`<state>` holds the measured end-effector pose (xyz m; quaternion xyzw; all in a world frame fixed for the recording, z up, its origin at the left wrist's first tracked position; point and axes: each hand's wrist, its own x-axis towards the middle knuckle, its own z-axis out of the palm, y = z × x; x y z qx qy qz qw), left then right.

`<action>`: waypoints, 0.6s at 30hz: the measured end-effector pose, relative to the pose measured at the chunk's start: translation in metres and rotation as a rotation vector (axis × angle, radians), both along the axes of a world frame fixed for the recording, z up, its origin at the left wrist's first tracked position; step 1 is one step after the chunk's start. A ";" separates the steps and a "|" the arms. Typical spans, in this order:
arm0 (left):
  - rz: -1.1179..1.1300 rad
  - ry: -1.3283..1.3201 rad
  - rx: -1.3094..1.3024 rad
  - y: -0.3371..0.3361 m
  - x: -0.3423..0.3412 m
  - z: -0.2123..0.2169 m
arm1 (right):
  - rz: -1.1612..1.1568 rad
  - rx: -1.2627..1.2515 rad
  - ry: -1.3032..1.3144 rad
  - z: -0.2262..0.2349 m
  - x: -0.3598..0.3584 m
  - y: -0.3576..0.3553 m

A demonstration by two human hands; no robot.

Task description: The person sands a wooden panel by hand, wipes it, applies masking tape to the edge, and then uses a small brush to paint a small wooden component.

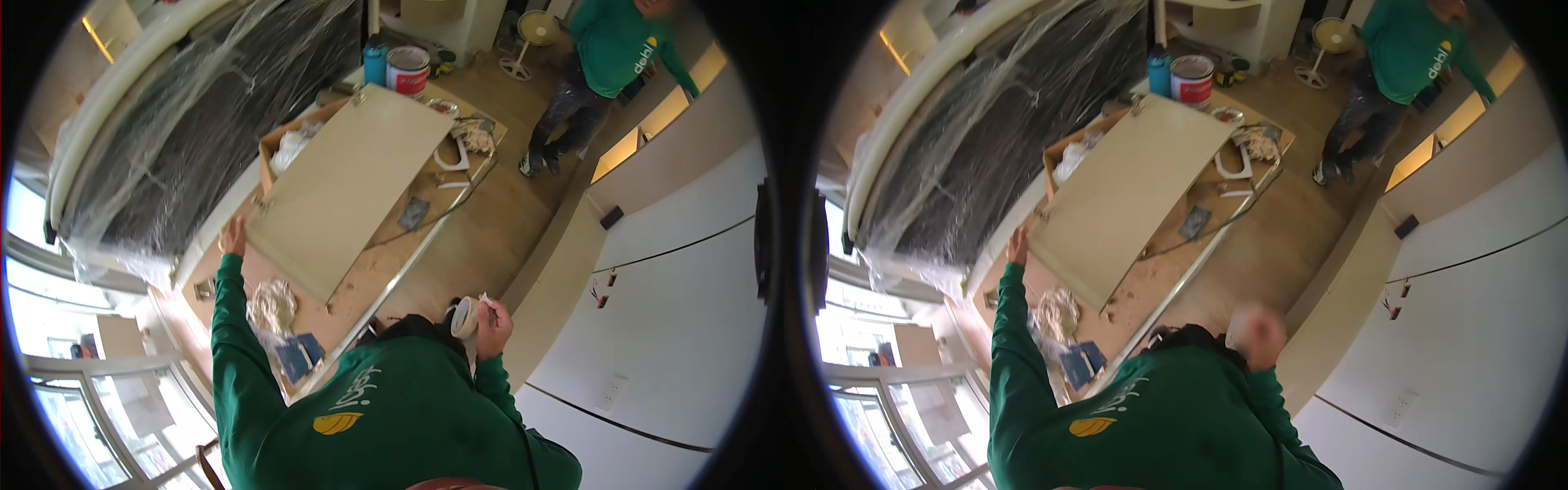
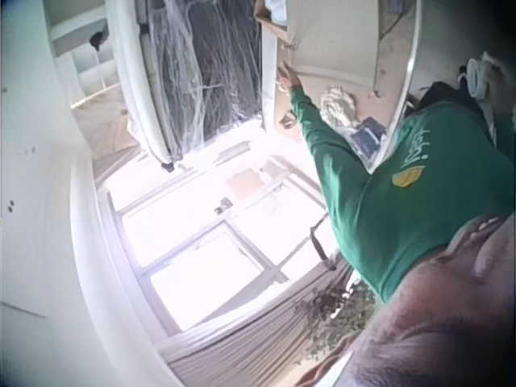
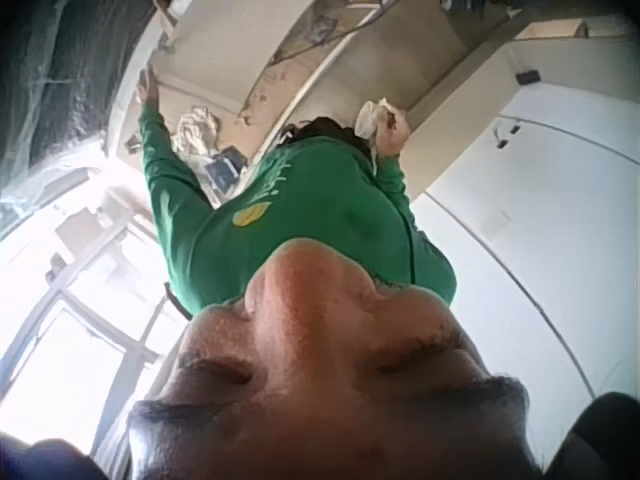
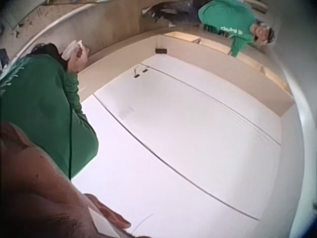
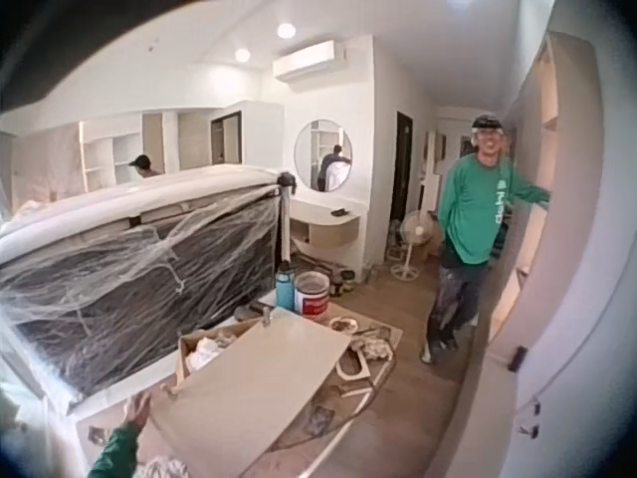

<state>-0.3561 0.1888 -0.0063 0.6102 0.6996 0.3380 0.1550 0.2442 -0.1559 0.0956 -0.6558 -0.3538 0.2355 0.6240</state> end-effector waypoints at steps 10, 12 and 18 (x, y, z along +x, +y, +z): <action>-0.246 -0.402 0.346 -0.086 0.396 0.166 | 0.275 0.174 -0.366 0.057 0.158 0.062; -0.560 -0.656 0.008 -0.117 0.497 0.170 | 0.410 0.193 -0.407 0.068 0.190 0.078; -1.018 -0.417 0.029 -0.132 0.660 0.210 | 0.628 0.262 -0.408 0.079 0.248 0.127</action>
